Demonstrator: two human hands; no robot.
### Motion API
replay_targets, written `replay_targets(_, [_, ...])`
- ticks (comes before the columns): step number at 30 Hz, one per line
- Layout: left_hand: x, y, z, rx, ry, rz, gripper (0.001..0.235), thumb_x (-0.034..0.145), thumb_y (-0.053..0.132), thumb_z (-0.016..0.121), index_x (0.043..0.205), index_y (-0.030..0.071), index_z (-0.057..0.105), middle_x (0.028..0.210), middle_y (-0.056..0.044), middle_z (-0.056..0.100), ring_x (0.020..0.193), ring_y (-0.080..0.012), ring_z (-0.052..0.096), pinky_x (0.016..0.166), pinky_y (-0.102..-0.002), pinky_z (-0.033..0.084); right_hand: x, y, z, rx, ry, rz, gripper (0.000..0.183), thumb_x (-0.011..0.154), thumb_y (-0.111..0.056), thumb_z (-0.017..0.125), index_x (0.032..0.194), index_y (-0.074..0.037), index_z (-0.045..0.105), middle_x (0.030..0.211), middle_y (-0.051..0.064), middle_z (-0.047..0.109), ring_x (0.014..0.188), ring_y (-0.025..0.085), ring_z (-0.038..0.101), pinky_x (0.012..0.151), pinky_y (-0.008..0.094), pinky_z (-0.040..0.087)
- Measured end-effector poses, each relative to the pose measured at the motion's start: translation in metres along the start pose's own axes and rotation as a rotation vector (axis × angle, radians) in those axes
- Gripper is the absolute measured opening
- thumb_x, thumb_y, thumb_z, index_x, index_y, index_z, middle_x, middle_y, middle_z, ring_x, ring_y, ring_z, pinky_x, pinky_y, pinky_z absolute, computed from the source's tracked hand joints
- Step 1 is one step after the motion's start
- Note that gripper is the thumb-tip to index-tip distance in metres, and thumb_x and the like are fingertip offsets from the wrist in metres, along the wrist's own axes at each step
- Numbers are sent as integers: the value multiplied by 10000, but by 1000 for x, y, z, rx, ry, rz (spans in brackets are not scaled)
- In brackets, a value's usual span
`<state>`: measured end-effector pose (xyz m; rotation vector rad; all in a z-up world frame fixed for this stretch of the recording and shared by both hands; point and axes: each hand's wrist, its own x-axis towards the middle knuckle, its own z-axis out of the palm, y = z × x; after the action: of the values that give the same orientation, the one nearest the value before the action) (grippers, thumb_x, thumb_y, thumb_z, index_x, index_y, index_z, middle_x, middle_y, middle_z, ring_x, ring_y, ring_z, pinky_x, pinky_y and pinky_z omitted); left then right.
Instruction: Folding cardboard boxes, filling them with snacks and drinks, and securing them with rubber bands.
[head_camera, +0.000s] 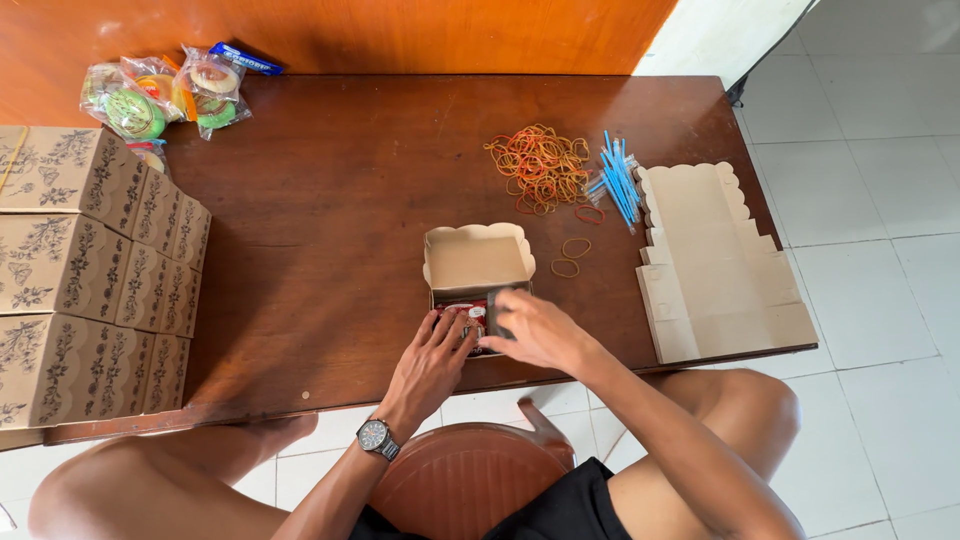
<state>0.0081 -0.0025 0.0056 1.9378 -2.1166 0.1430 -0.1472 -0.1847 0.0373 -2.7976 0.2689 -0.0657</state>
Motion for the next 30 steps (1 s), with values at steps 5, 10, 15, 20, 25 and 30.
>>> replay_targets(5, [1,1,-4,21,-31,-1,582,757,141,706,1318,102,558,1370,-189,541,1377,-360,457,1189,-540,281,5,1,-13,-43,-19,-86,335,934,-400,642,860,-90,746,900,56,672,936,267,673,771,377,582])
replay_targets(10, [0,-1,-1,-1,-63,-12,578,781,184,721,1329,102,559,1381,-188,528,1396,-357,433,1198,-539,267,3,5,-17,17,-110,-88,138,896,-245,696,921,-144,787,907,37,698,932,238,681,774,335,603])
replay_targets(15, [2,-2,-9,-42,-9,5,513,788,214,725,1273,88,614,1333,-178,551,1383,-370,445,1164,-524,324,4,8,-18,126,-68,-69,156,919,-257,667,921,-134,764,905,42,681,947,242,686,778,336,612])
replay_targets(20, [7,-8,-38,-194,29,-86,496,788,332,771,1226,123,666,1303,-147,577,1371,-368,463,1110,-524,390,2,19,-62,242,145,-37,98,914,-218,681,920,-152,753,946,33,727,959,250,703,812,357,597])
replay_targets(25, [9,-26,-59,-218,60,-190,531,777,409,786,1233,162,673,1290,-119,595,1356,-332,486,1055,-489,449,-12,88,-64,214,471,285,58,866,-120,730,919,-128,752,859,53,727,829,239,736,694,336,611])
replay_targets(30, [-3,-41,-63,-199,-202,-303,420,904,418,658,1261,197,650,1233,-69,614,1297,-271,538,994,-447,502,-42,250,19,119,422,699,131,854,-254,734,981,-240,761,862,10,743,833,231,743,753,354,601])
